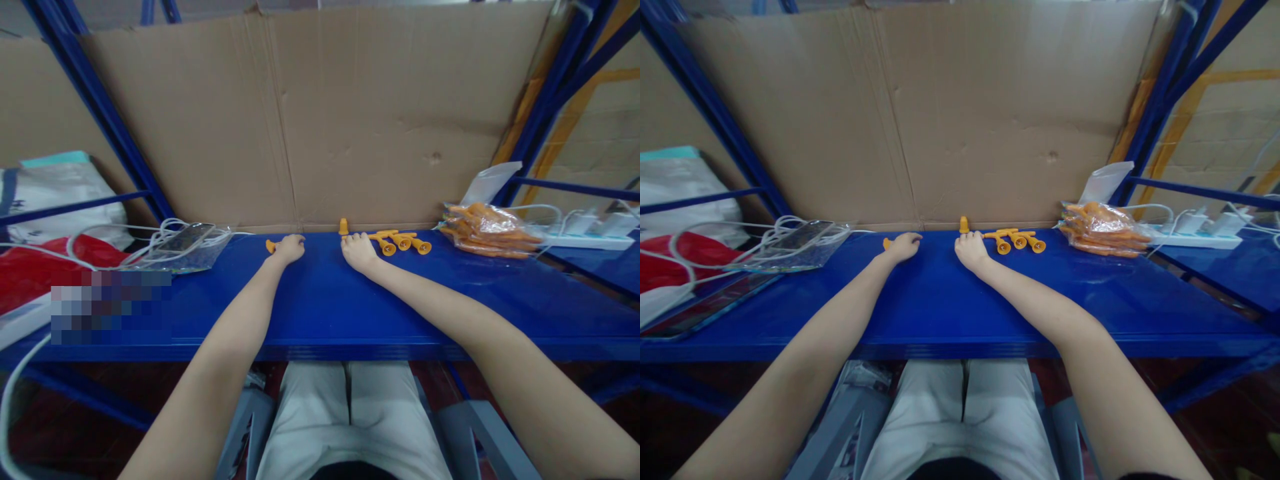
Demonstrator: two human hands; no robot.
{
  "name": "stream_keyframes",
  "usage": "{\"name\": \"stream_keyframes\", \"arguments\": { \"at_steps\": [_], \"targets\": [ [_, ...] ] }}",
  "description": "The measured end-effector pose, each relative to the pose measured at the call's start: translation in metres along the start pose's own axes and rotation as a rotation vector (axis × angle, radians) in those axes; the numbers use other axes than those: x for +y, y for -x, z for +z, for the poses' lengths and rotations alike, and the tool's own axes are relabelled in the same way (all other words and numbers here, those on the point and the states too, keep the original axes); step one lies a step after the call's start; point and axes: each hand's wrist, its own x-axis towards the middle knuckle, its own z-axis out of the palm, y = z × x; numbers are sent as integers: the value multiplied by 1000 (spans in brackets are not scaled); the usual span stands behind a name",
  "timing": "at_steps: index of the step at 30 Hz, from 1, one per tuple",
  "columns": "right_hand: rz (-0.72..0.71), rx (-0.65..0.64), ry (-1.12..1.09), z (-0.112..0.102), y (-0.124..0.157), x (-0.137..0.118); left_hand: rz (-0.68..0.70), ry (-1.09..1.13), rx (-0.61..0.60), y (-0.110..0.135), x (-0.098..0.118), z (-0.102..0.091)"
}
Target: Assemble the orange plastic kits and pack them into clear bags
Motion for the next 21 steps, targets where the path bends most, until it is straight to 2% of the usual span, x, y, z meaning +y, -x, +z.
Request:
{"name": "stream_keyframes", "arguments": {
  "at_steps": [2, 4, 7, 10, 15, 21],
  "targets": [
    [1, -11, -5, -1, 0, 0, -40, 5, 65, 2, -2, -2],
    [-1, -13, -4, -2, 1, 0, -138, -16, 99, 6, -8, -4],
    [-2, -12, -5, -3, 1, -1, -310, -18, 41, 10, -17, -7],
    [1, -29, -17, -5, 2, -1, -373, -10, -30, 10, -22, -9],
    [9, -45, -26, -6, 3, -1, -260, -8, -70, 7, -14, -10],
    [10, -24, 5, -6, 3, -2, -115, -65, -62, 8, 2, -8]
  ]
}}
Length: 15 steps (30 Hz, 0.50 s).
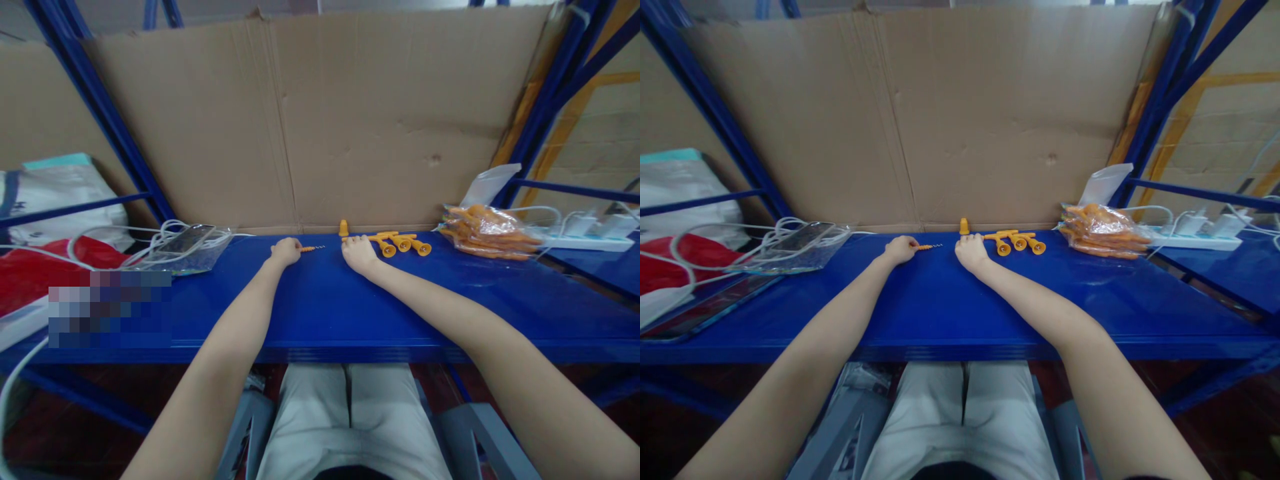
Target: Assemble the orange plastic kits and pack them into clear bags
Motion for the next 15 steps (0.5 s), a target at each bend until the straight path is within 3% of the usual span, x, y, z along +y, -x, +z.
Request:
{"name": "stream_keyframes", "arguments": {
  "at_steps": [15],
  "targets": [
    [80, -29, -125, 2, -7, 8, 167, -2, 23, -2, 5, 8]
  ]
}}
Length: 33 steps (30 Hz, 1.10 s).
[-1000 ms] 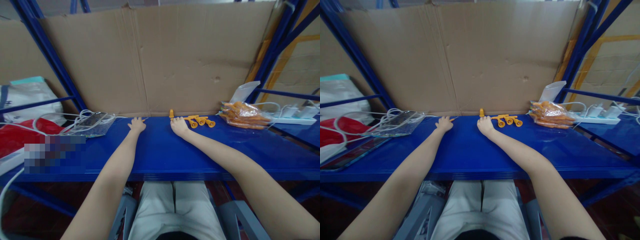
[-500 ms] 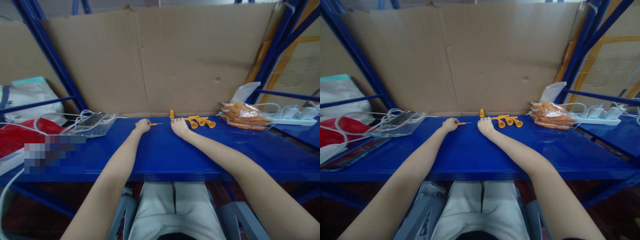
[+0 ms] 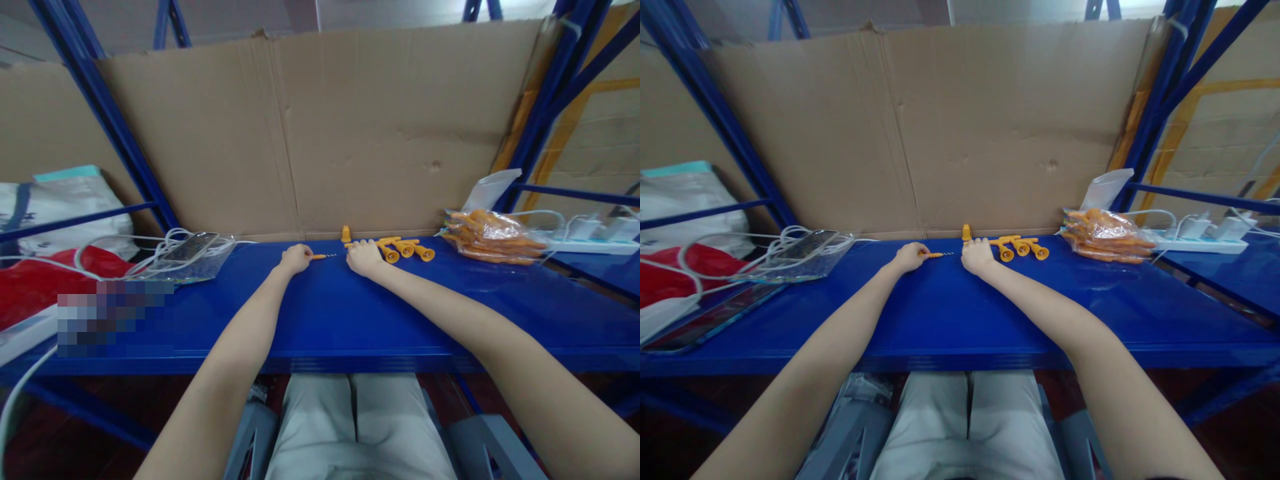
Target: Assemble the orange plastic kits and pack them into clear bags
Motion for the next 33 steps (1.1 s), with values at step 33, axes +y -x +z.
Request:
{"name": "stream_keyframes", "arguments": {
  "at_steps": [33],
  "targets": [
    [172, -175, -391, 15, -103, 29, 66, 30, -81, 0, 9, 2]
  ]
}}
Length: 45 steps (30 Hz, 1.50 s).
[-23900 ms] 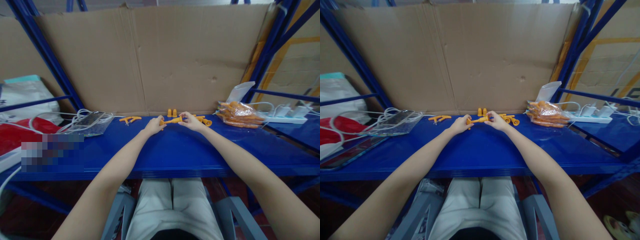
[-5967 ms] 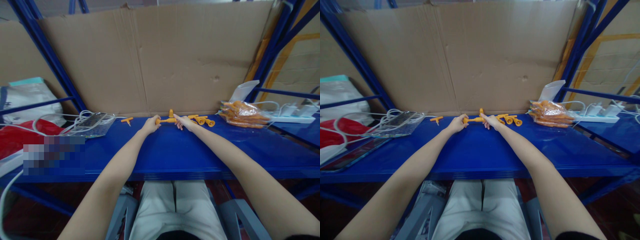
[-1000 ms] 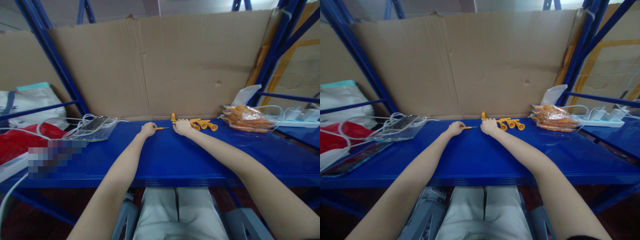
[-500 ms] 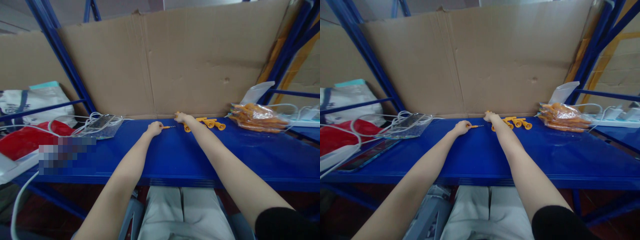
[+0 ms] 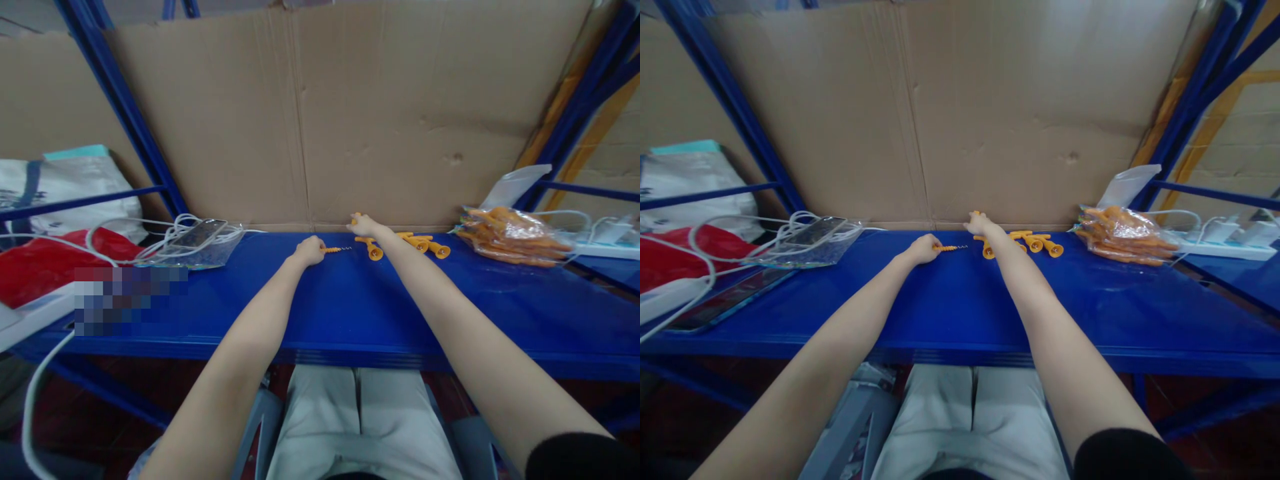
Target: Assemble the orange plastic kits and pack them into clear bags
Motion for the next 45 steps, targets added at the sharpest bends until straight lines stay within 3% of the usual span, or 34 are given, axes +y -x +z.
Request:
{"name": "stream_keyframes", "arguments": {
  "at_steps": [4, 10, 16, 20, 26, 37, 40, 45],
  "targets": [
    [-58, 78, -38, -12, 21, 4, 25, -34, 6, -4, -2, 2],
    [-163, 99, 16, -21, 68, 8, -51, -122, -2, 0, 1, -3],
    [-300, 189, -28, -3, 114, 20, -106, -118, -48, 7, 8, -12],
    [-375, 358, -80, 10, 133, 34, -119, -69, -56, 7, 8, -13],
    [-299, 488, -156, 6, 136, 46, -91, -36, -52, 3, 4, -12],
    [-135, 452, -7, -3, 139, 53, -153, 122, -124, 18, 21, -26],
    [-111, 453, 17, -3, 137, 55, -119, 129, -44, 15, 23, -24],
    [-90, 446, -17, 0, 132, 60, 111, 112, 247, 6, 21, -11]
  ]
}}
